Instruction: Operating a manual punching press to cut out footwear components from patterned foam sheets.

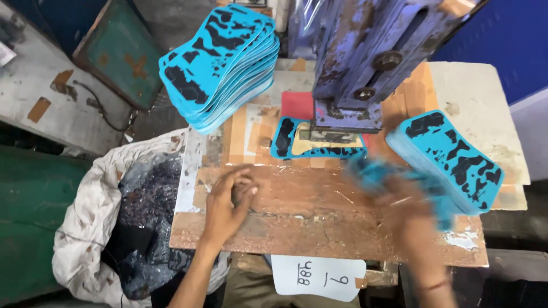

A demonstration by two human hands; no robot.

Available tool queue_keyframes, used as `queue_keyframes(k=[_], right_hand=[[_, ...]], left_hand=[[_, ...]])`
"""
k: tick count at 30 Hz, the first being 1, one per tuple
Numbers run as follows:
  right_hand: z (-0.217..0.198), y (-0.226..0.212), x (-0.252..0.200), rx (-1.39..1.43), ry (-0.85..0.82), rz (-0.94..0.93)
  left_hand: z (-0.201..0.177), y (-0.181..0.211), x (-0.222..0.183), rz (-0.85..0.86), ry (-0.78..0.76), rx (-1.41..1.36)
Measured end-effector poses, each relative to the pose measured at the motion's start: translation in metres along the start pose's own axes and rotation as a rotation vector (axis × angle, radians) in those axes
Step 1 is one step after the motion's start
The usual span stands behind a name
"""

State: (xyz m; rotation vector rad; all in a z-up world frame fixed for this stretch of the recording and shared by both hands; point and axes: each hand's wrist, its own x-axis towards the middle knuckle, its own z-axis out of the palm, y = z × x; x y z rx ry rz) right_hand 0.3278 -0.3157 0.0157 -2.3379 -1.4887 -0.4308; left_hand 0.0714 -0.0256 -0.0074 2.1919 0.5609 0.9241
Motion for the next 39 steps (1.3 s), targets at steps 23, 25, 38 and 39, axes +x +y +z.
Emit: queue_keyframes(k=[23,25,38,39], right_hand=[[0.02,-0.121,-0.017,0.145,-0.087,-0.067],[0.023,-0.118,-0.001,0.152,-0.098,-0.108],[0.081,-0.127,0.099,0.033,0.022,-0.165],[0.08,-0.129,0.1,0.037,0.035,-0.134]], left_hand=[[-0.041,0.001,0.02,-0.447,-0.259,0.189],[-0.092,-0.02,-0.003,-0.794,-0.441,0.279],[-0.065,-0.034,-0.03,-0.562,-0.345,-0.264],[-0.066,-0.034,-0.026,-0.545,-0.344,-0.265]])
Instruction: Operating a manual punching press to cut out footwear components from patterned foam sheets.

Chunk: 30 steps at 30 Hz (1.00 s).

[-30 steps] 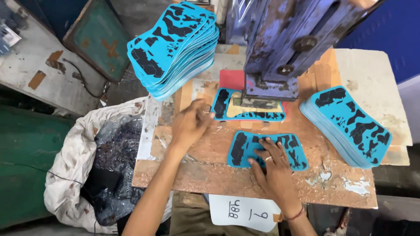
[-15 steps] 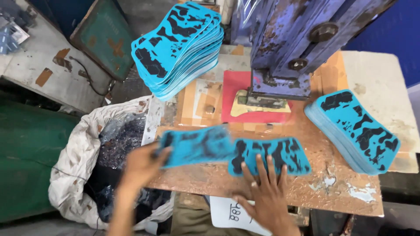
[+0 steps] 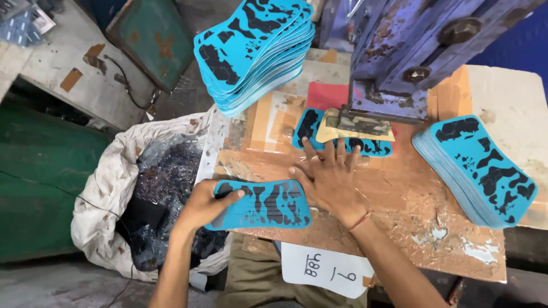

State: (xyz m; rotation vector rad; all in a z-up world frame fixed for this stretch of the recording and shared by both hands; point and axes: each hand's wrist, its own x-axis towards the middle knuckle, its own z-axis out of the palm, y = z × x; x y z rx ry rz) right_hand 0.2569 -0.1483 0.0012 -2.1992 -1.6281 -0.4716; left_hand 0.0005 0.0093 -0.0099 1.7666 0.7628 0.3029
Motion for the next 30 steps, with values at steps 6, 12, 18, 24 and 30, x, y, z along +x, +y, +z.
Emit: queue_keyframes(k=[6,12,18,24,30], right_hand=[[-0.038,-0.002,-0.044,0.283,-0.083,-0.011],[-0.049,-0.009,-0.105,0.236,-0.087,0.048],[-0.041,-0.011,-0.114,0.216,-0.033,0.096],[-0.071,0.061,-0.105,0.197,0.005,0.138],[-0.123,0.213,-0.08,-0.432,0.0,0.366]], left_hand=[[-0.004,0.012,-0.001,0.098,-0.026,-0.021],[0.001,0.009,-0.007,0.099,0.017,-0.015],[0.003,-0.007,-0.008,0.096,0.05,0.042],[0.006,0.013,-0.016,0.281,0.163,-0.042],[-0.053,0.094,0.097,0.516,0.604,-0.257]])
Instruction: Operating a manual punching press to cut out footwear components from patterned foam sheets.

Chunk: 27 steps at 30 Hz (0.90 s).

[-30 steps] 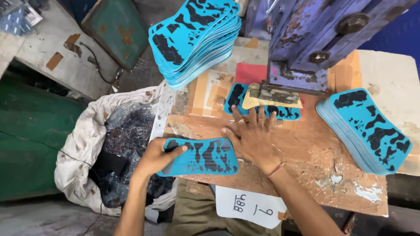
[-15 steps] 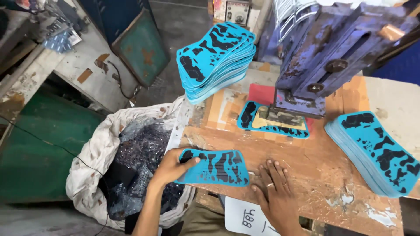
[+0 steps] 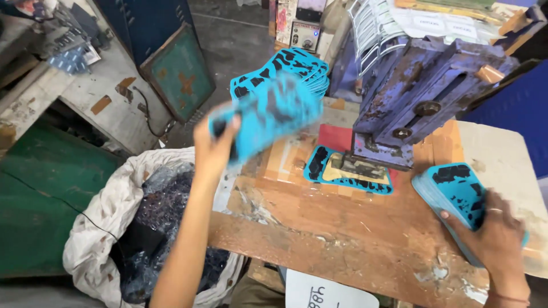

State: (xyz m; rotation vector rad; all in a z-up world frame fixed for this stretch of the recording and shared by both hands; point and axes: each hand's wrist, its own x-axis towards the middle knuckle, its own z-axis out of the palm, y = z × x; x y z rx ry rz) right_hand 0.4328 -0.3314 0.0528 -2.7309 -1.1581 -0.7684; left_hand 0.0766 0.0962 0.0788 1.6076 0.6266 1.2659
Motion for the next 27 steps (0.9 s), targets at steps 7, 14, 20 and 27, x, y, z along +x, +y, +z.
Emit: queue_keyframes(k=[7,14,20,27], right_hand=[[-0.003,0.002,-0.025,0.413,-0.015,0.069],[-0.013,0.006,-0.009,0.226,-0.043,0.015],[-0.009,-0.039,-0.053,0.514,0.042,0.029],[-0.026,-0.18,-0.087,0.634,-0.1,-0.216]], left_hand=[[0.042,-0.009,0.082,-0.066,0.021,0.334],[0.032,0.018,-0.064,0.224,-0.041,0.436],[0.041,-0.004,-0.132,0.196,-0.419,0.364],[0.057,-0.031,-0.104,-0.152,-0.427,0.423]])
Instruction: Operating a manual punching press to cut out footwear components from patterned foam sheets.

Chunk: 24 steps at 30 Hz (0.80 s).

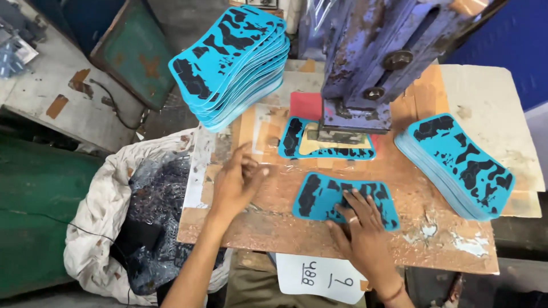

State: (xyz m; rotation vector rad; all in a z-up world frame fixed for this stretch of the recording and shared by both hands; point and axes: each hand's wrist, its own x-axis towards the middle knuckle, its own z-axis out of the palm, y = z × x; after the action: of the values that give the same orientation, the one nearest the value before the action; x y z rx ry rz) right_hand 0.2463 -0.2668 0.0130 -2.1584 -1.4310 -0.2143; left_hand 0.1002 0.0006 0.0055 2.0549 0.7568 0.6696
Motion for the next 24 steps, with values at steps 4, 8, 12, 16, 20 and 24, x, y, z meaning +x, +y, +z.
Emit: queue_keyframes(k=[4,8,12,16,20,24], right_hand=[[0.012,0.004,0.007,0.096,0.049,0.051],[0.014,-0.011,0.012,0.047,0.036,0.043],[0.014,-0.042,0.004,-0.078,-0.027,-0.005],[0.017,-0.036,-0.018,-0.137,-0.058,-0.046],[0.026,-0.015,0.016,-0.127,-0.12,-0.128],[0.06,0.012,0.087,-0.226,-0.074,-0.206]], left_hand=[[0.026,0.009,0.046,0.055,-0.018,0.047],[0.055,0.021,0.08,-0.081,-0.089,0.156],[0.096,-0.009,0.058,0.309,0.039,0.358],[-0.002,0.008,-0.009,0.226,0.102,0.162],[-0.1,-0.044,-0.051,-0.48,-0.269,0.155],[-0.101,-0.044,-0.056,-0.496,-0.328,-0.358]])
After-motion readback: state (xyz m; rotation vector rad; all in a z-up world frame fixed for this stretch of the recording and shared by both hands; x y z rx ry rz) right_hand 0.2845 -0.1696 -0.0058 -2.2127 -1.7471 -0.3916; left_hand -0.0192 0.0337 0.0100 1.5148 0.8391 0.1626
